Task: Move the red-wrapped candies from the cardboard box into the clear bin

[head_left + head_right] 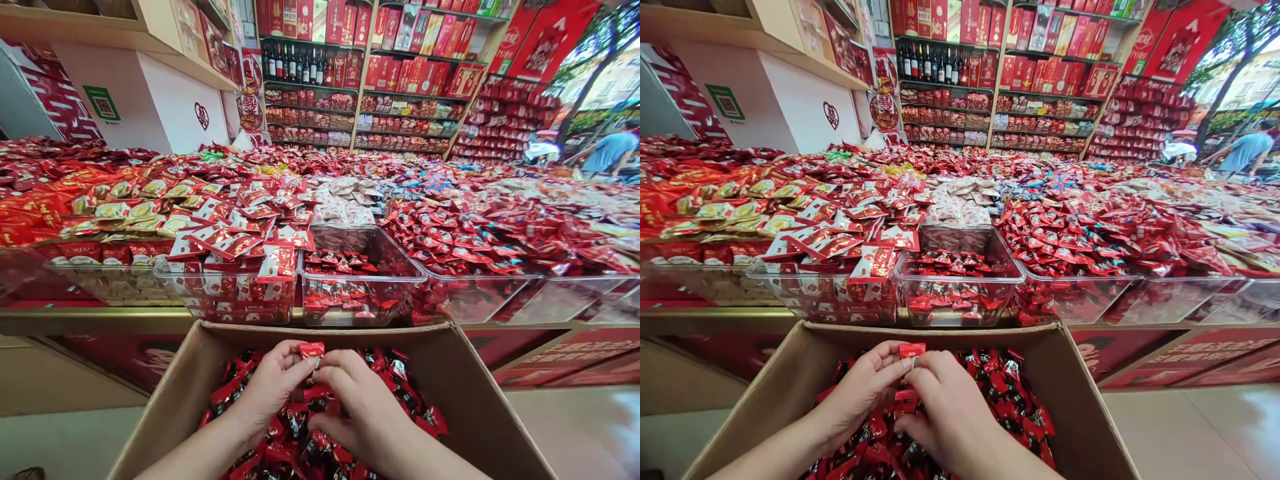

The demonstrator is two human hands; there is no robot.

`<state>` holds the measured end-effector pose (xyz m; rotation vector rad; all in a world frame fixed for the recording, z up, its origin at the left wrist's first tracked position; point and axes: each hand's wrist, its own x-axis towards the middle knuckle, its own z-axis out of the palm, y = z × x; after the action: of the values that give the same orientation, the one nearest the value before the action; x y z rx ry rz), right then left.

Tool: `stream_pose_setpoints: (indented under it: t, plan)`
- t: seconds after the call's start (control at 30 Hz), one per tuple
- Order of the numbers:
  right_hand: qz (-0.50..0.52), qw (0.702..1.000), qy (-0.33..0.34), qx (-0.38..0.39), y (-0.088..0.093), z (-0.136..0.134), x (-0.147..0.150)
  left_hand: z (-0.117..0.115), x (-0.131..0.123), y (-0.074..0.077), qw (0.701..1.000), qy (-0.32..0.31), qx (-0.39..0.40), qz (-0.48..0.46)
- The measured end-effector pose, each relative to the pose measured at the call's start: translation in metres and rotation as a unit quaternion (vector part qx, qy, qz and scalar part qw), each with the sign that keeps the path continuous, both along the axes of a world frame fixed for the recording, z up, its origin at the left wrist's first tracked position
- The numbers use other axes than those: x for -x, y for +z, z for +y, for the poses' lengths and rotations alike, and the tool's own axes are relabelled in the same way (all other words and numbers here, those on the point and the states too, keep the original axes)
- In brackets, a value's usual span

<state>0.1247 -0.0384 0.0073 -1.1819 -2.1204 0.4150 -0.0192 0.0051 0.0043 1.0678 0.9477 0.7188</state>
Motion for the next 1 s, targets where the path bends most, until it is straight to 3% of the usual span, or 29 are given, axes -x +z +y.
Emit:
stream_pose_setpoints:
  t: [0.13, 0.2, 0.27, 0.33, 0.43, 0.53, 0.73, 1.0]
  plan:
    - [-0.14, 0.98, -0.021, -0.142, -0.011, 0.003, 0.004, 0.0, 0.001, 0.004, 0.999, 0.0, 0.034, -0.008]
    - [-0.151, 0.969, -0.023, -0.193, -0.002, 0.005, 0.0, -0.001, 0.002, 0.008, 0.998, 0.012, 0.045, -0.041]
    - [-0.139, 0.967, -0.024, -0.211, 0.023, 0.005, -0.011, -0.001, 0.004, 0.012, 0.996, 0.011, 0.057, -0.069]
    - [-0.126, 0.971, -0.05, -0.199, 0.061, 0.007, -0.025, -0.001, 0.005, 0.012, 0.996, -0.006, 0.063, -0.057]
    - [-0.125, 0.963, -0.14, -0.193, 0.117, 0.024, -0.049, -0.001, 0.004, 0.008, 0.998, -0.038, 0.05, -0.001]
    - [-0.203, 0.957, -0.153, -0.137, 0.143, 0.061, -0.065, -0.001, 0.002, 0.001, 0.997, -0.064, 0.028, 0.028]
    - [-0.335, 0.938, -0.06, 0.061, 0.129, 0.136, -0.075, 0.0, 0.006, -0.005, 0.996, -0.083, 0.002, 0.036]
    - [-0.468, 0.881, -0.026, 0.061, 0.105, 0.157, -0.065, -0.002, 0.008, -0.005, 0.994, -0.103, -0.005, 0.046]
